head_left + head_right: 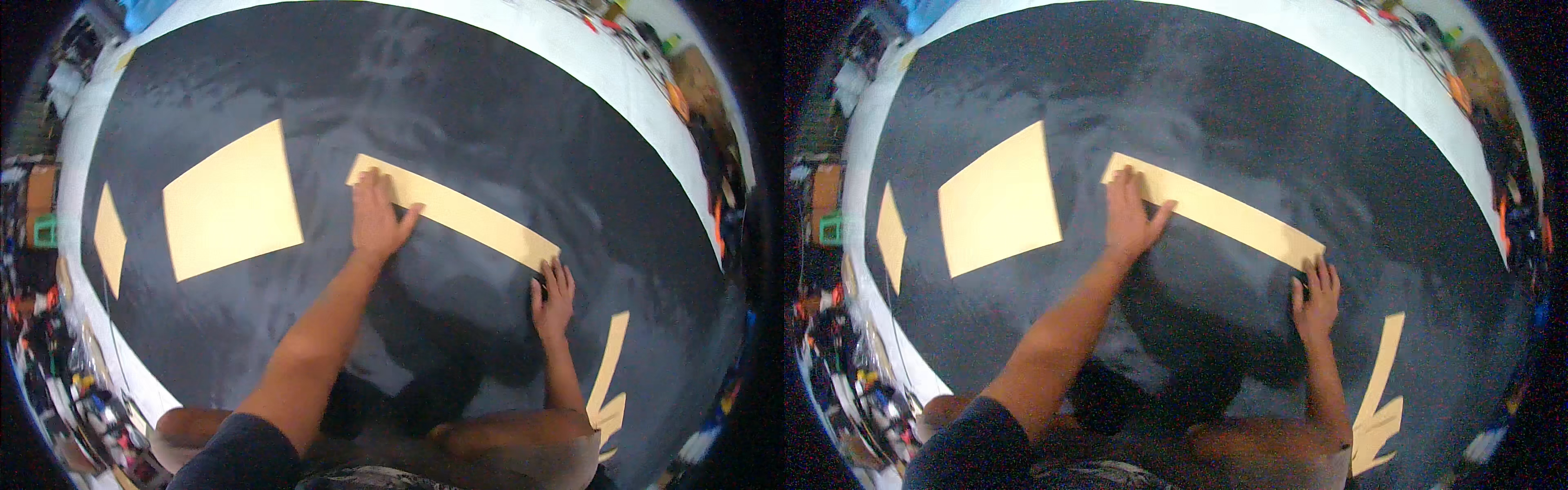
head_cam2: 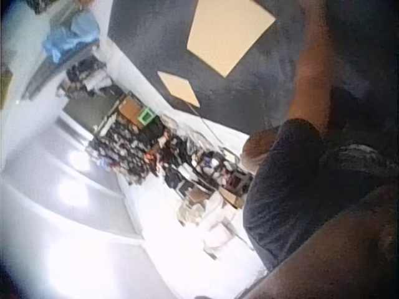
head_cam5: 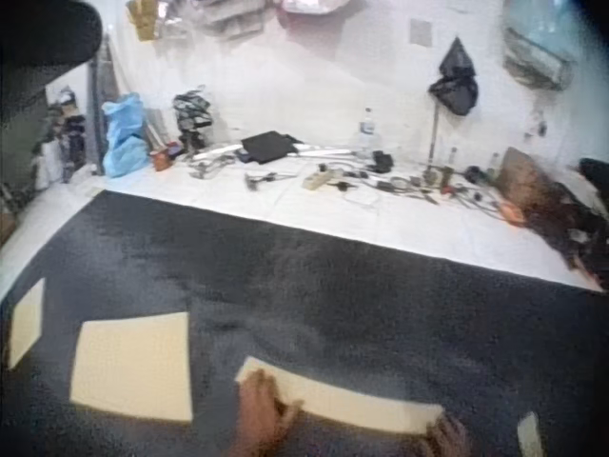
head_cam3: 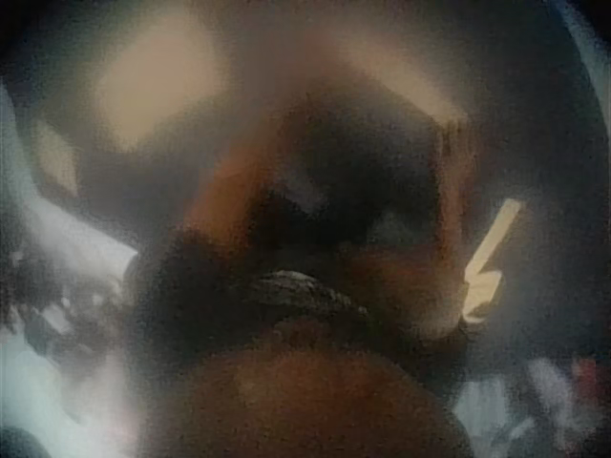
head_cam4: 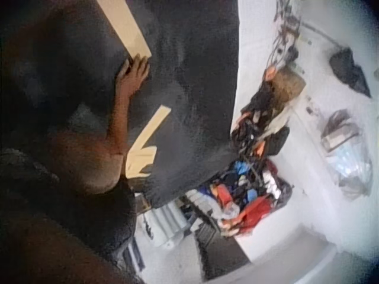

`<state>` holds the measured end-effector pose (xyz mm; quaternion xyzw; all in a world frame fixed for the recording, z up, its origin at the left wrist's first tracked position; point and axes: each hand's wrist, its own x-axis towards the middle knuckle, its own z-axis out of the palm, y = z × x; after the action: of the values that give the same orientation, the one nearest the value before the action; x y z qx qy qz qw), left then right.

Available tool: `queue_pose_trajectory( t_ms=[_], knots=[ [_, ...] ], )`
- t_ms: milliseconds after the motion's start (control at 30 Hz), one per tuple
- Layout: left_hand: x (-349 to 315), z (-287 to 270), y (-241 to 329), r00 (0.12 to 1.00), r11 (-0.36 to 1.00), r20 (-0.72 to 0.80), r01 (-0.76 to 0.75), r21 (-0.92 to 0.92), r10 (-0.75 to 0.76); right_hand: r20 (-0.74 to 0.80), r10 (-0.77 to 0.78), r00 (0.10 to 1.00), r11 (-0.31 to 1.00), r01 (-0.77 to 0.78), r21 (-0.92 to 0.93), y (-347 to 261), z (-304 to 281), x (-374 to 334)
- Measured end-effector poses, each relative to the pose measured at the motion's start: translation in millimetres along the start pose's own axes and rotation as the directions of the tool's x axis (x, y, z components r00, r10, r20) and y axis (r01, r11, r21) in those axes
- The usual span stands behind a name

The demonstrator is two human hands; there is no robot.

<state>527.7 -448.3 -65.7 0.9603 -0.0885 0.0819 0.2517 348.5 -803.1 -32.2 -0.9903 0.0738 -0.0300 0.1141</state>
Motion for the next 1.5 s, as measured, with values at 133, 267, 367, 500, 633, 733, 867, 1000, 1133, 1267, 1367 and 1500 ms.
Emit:
queue_pose_trajectory(
  t_ms=[133,267,367,500,633,733,867,1000,1133,1267,1367,1500],
  knots=[
    [-3,8,-1,0.997,0.990,0.042,-0.063,0.125,0.058,-0.122,0.162,0.979,0.981,-0.147,0.124,20,-18,10],
    [2,-4,2,0.998,0.983,0.009,-0.069,0.172,0.068,-0.177,0.275,0.945,0.951,-0.240,0.193,46,-8,26],
    [7,-9,8,0.997,0.982,0.021,-0.077,0.173,0.074,-0.160,0.261,0.952,0.956,-0.233,0.178,44,-10,34],
    [7,-10,15,0.997,0.985,0.045,-0.066,0.159,0.060,-0.155,0.288,0.945,0.947,-0.256,0.196,35,-11,35],
    [7,-9,12,0.996,0.977,0.049,-0.086,0.195,0.078,-0.168,0.307,0.937,0.947,-0.283,0.153,33,-5,38],
    [8,-9,12,0.995,0.976,0.051,-0.095,0.196,0.086,-0.141,0.342,0.929,0.935,-0.322,0.147,32,-7,41],
    [8,-8,12,0.995,0.978,0.050,-0.095,0.186,0.087,-0.118,0.371,0.921,0.924,-0.353,0.151,34,-8,44],
    [9,-6,9,0.996,0.978,0.072,-0.075,0.195,0.062,-0.116,0.376,0.919,0.920,-0.356,0.161,34,-8,44],
    [11,-9,9,0.994,0.979,0.090,-0.071,0.191,0.054,-0.104,0.377,0.920,0.919,-0.357,0.167,34,-9,43],
    [14,-11,8,0.992,0.981,0.125,-0.055,0.186,0.032,-0.093,0.370,0.924,0.919,-0.349,0.184,35,-10,41],
    [18,-14,12,0.989,0.984,0.149,-0.014,0.179,-0.013,-0.098,0.358,0.929,0.923,-0.336,0.190,35,-10,41],
    [25,-18,20,0.978,0.977,0.198,0.019,0.210,-0.062,-0.095,0.384,0.918,0.917,-0.368,0.154,33,-13,44]
  ],
)
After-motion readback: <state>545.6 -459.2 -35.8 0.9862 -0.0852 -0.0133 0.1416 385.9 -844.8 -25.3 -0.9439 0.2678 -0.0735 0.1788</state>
